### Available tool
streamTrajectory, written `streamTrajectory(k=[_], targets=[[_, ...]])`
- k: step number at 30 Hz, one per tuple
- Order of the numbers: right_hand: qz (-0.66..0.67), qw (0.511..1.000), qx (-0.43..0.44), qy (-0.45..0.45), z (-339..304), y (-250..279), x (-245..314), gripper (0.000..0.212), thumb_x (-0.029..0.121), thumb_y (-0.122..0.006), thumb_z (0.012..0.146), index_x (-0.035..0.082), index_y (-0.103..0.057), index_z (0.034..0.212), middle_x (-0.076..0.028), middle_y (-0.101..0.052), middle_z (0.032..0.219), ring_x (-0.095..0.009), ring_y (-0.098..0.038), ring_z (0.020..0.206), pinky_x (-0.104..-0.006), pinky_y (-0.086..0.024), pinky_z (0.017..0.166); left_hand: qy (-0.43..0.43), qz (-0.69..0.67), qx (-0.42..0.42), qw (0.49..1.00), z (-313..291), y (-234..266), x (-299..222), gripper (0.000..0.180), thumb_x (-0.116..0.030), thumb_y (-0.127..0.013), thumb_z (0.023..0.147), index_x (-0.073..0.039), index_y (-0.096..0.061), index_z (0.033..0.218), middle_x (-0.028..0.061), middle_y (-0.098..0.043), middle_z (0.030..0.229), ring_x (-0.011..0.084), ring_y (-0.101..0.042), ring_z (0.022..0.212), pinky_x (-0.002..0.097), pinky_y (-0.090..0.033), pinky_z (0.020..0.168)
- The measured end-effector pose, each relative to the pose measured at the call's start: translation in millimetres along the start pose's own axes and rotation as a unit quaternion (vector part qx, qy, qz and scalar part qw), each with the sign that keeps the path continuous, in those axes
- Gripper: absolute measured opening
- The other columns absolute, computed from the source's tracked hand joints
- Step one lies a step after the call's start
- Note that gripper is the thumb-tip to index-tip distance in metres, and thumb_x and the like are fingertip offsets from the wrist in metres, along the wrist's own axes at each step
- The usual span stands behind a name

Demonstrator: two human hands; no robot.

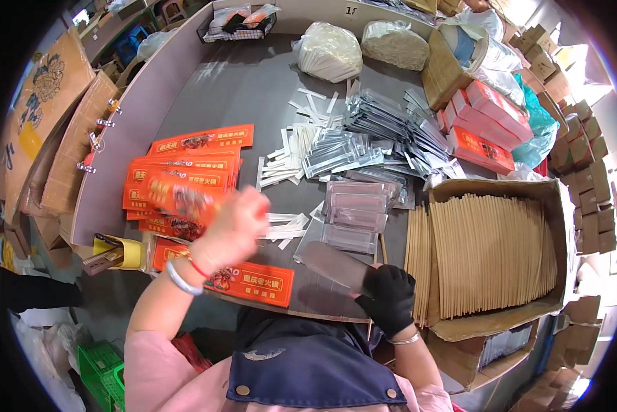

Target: Manually placing pairs of wooden chopsticks into plastic sleeves at a production table.

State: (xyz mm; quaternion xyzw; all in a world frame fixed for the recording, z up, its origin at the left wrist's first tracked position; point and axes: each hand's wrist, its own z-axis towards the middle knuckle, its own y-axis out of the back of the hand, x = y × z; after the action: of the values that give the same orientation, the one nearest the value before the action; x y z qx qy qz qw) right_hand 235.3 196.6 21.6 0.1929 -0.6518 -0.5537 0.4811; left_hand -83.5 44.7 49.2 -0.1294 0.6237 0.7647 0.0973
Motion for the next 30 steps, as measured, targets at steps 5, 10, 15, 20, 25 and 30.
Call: streamTrajectory(k=[5,10,15,20,25,30], targets=[[-0.048,0.998,0.039,-0.019,-12.5,3.9,11.1,0.059,0.038,-0.083,0.059,0.012,-0.062,0.108,-0.006,-0.061,0.099,-0.028,-0.057,0.094,-0.0443,-0.038,0.082,0.219,-0.045,-0.074,0.972,-68.4,-65.7,-52.3,0.055,-0.038,-0.083,0.067,-0.004,-0.066,0.107,0.0181,-0.052,0.126,0.0383,-0.045,0.121,0.0522,-0.036,0.102],[-0.056,0.996,0.071,0.002,-13.7,8.8,12.1,0.059,0.038,-0.083,0.058,0.012,-0.061,0.107,-0.007,-0.061,0.099,-0.029,-0.058,0.094,-0.0443,-0.039,0.081,0.301,-0.081,-0.053,0.949,-78.8,-101.3,-76.2,0.085,-0.049,-0.083,0.064,0.0,-0.055,0.128,0.0177,-0.049,0.132,0.0392,-0.037,0.129,0.0606,-0.018,0.111],[-0.024,0.994,0.093,0.046,-14.1,-3.3,16.1,0.057,0.041,-0.081,0.061,0.011,-0.061,0.106,-0.008,-0.061,0.096,-0.03,-0.058,0.092,-0.0443,-0.04,0.081,0.317,-0.108,-0.023,0.942,-81.9,-98.2,-74.1,0.088,-0.049,-0.083,0.065,0.002,-0.053,0.13,0.0191,-0.047,0.139,0.039,-0.033,0.136,0.0576,-0.015,0.114],[0.07,0.988,0.017,0.134,5.2,-67.7,53.2,0.063,0.051,-0.076,0.07,0.007,-0.06,0.112,-0.013,-0.061,0.1,-0.032,-0.059,0.089,-0.0462,-0.041,0.082,0.274,-0.121,0.036,0.953,-73.1,-94.4,-68.4,0.078,-0.043,-0.081,0.072,0.001,-0.054,0.13,0.02,-0.053,0.135,0.0398,-0.039,0.133,0.0527,-0.021,0.115],[0.022,0.988,-0.087,-0.129,-18.2,-48.2,-23.8,0.064,0.039,-0.083,0.069,0.0,-0.057,0.113,-0.019,-0.06,0.102,-0.038,-0.058,0.098,-0.0461,-0.046,0.083,0.196,-0.098,-0.064,0.974,-23.6,-91.2,-17.6,0.034,-0.026,-0.075,0.076,-0.004,-0.066,0.1,0.0144,-0.064,0.106,0.0348,-0.057,0.104,0.0458,-0.045,0.09],[-0.002,0.958,-0.026,-0.286,-35.4,-62.3,-54.6,0.033,0.026,-0.074,0.073,0.003,-0.062,0.094,-0.019,-0.065,0.088,-0.04,-0.063,0.087,-0.0476,-0.051,0.075,0.119,0.077,-0.046,0.989,-17.8,-106.7,10.7,0.007,-0.015,-0.062,0.068,-0.009,-0.062,0.064,0.0138,-0.062,0.07,0.033,-0.062,0.071,0.046,-0.048,0.064]])
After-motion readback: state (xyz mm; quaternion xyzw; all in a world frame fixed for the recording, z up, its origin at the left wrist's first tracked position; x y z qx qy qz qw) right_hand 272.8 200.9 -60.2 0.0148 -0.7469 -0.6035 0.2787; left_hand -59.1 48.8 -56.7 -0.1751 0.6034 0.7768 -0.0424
